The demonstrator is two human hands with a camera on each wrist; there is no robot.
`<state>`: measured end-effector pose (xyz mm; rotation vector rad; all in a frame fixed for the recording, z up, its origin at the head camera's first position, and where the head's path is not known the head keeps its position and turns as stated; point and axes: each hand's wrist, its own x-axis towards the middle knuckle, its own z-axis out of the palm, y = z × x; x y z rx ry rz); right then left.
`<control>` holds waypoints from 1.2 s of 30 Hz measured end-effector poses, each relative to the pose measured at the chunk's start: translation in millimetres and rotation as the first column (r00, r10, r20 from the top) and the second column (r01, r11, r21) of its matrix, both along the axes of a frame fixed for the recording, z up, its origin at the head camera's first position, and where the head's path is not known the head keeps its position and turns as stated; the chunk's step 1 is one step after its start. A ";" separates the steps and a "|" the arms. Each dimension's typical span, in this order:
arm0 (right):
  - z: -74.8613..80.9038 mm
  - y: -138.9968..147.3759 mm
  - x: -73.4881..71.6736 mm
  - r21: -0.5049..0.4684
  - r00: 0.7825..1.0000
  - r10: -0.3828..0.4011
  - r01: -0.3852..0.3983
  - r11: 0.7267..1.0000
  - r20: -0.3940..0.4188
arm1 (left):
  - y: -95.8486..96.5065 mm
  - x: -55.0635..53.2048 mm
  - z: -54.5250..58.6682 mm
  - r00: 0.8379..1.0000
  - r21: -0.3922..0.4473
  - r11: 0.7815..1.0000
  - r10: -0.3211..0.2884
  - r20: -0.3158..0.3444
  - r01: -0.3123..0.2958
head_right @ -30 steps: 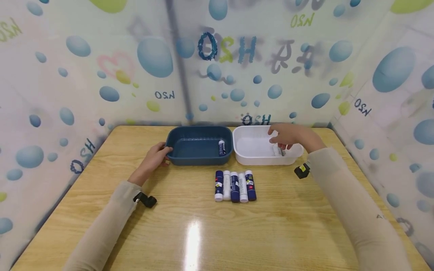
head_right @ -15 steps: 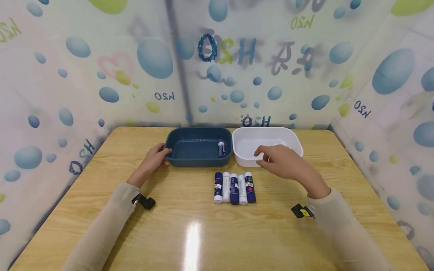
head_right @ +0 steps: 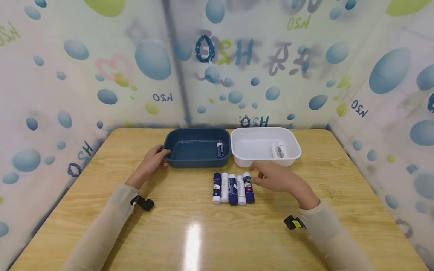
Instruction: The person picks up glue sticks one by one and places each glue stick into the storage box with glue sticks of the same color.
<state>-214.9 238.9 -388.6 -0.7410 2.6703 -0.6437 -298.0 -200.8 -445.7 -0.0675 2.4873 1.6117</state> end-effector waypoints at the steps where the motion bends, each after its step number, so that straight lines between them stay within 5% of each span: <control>1: -2.2 -1.0 -0.2 0.000 1.000 -0.001 0.001 1.000 0.015 | -0.9 0.2 0.0 1.000 0.000 1.000 -0.003 -0.001 0.003; 9: -12.6 -10.7 -0.6 -0.003 0.991 -0.058 0.058 0.998 0.117 | -5.6 1.8 0.8 1.000 -0.011 1.000 -0.007 -0.010 0.007; 20: -17.7 -9.0 -1.5 -0.028 0.986 -0.026 0.031 0.999 0.165 | 0.7 2.0 -0.5 1.000 -0.006 1.000 -0.011 -0.028 0.011; 36: -24.0 -8.4 -2.0 -0.093 0.940 -0.098 0.136 0.986 0.328 | 0.5 2.7 -0.4 1.000 -0.017 1.000 -0.004 -0.026 0.004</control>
